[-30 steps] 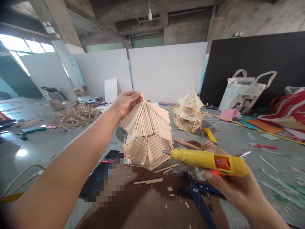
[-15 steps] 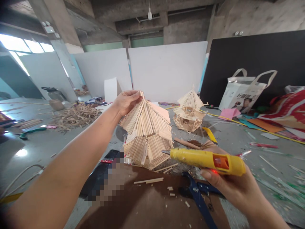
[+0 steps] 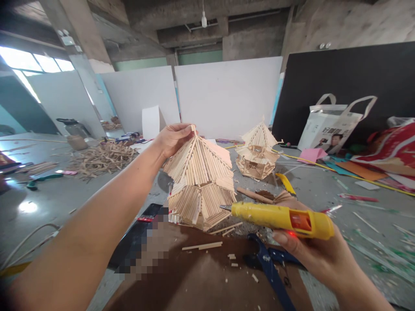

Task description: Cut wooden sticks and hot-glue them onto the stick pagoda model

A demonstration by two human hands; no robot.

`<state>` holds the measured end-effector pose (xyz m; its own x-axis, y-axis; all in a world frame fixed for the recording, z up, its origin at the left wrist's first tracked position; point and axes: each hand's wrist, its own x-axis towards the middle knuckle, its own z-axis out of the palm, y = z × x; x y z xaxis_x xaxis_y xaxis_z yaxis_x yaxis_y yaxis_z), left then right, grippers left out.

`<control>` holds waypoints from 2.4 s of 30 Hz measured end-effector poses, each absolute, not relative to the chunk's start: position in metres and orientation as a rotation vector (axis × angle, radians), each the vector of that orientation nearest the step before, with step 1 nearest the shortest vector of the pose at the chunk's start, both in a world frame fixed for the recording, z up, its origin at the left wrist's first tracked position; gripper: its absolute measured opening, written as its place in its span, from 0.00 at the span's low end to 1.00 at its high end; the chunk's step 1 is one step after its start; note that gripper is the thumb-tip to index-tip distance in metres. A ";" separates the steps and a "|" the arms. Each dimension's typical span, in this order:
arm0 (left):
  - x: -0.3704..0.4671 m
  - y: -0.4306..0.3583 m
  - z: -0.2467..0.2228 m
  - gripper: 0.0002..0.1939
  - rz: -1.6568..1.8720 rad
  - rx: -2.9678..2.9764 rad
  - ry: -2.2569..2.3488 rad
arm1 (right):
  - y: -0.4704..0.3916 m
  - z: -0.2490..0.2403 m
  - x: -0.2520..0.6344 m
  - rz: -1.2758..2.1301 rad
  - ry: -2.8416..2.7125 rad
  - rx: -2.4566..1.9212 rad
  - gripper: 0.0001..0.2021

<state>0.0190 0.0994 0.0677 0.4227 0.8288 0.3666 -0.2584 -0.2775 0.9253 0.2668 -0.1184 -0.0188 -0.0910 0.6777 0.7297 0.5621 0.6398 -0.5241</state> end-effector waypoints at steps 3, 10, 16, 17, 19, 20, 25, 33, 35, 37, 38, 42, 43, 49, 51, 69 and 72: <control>0.018 0.100 0.068 0.08 1.141 1.498 0.525 | -0.118 -0.021 0.269 0.134 -1.762 -1.001 0.07; 0.017 0.101 0.069 0.09 1.128 1.491 0.572 | -0.119 -0.018 0.266 0.141 -1.781 -0.989 0.06; 0.016 0.102 0.069 0.10 1.139 1.553 0.603 | -0.119 -0.018 0.266 0.131 -1.773 -0.998 0.06; 0.015 0.102 0.069 0.10 1.144 1.568 0.605 | -0.118 -0.019 0.267 0.129 -1.775 -0.996 0.07; 0.015 0.102 0.068 0.10 1.146 1.591 0.606 | -0.118 -0.020 0.268 0.120 -1.788 -0.983 0.07; 0.014 0.102 0.068 0.10 1.144 1.598 0.602 | -0.118 -0.020 0.268 0.114 -1.797 -0.978 0.07; 0.013 0.101 0.067 0.10 1.141 1.612 0.582 | -0.119 -0.021 0.269 0.089 -1.797 -0.997 0.07; 0.014 0.098 0.067 0.10 1.199 1.634 0.602 | -0.118 -0.021 0.268 0.108 -1.800 -0.998 0.05; 0.016 0.097 0.066 0.11 1.226 1.616 0.617 | -0.118 -0.021 0.268 0.112 -1.788 -0.998 0.05; 0.018 0.095 0.067 0.11 1.243 1.614 0.630 | -0.118 -0.022 0.267 0.121 -1.785 -0.991 0.05; 0.018 0.095 0.067 0.11 1.249 1.619 0.638 | -0.118 -0.022 0.267 0.126 -1.785 -0.986 0.06; 0.019 0.094 0.067 0.11 1.257 1.629 0.641 | -0.118 -0.022 0.267 0.122 -1.789 -1.004 0.05; 0.019 0.093 0.067 0.11 1.259 1.626 0.633 | -0.118 -0.022 0.267 0.110 -1.786 -1.006 0.05; 0.020 0.092 0.068 0.11 1.266 1.632 0.651 | -0.118 -0.022 0.268 0.109 -1.803 -1.017 0.06; 0.020 0.092 0.068 0.12 1.269 1.639 0.644 | -0.118 -0.023 0.268 0.113 -1.804 -1.017 0.06; 0.018 0.089 0.070 0.12 1.273 1.697 0.647 | -0.118 -0.022 0.268 0.126 -1.766 -1.011 0.06; 0.016 0.086 0.071 0.14 1.280 1.730 0.700 | -0.119 -0.023 0.269 0.124 -1.764 -1.022 0.06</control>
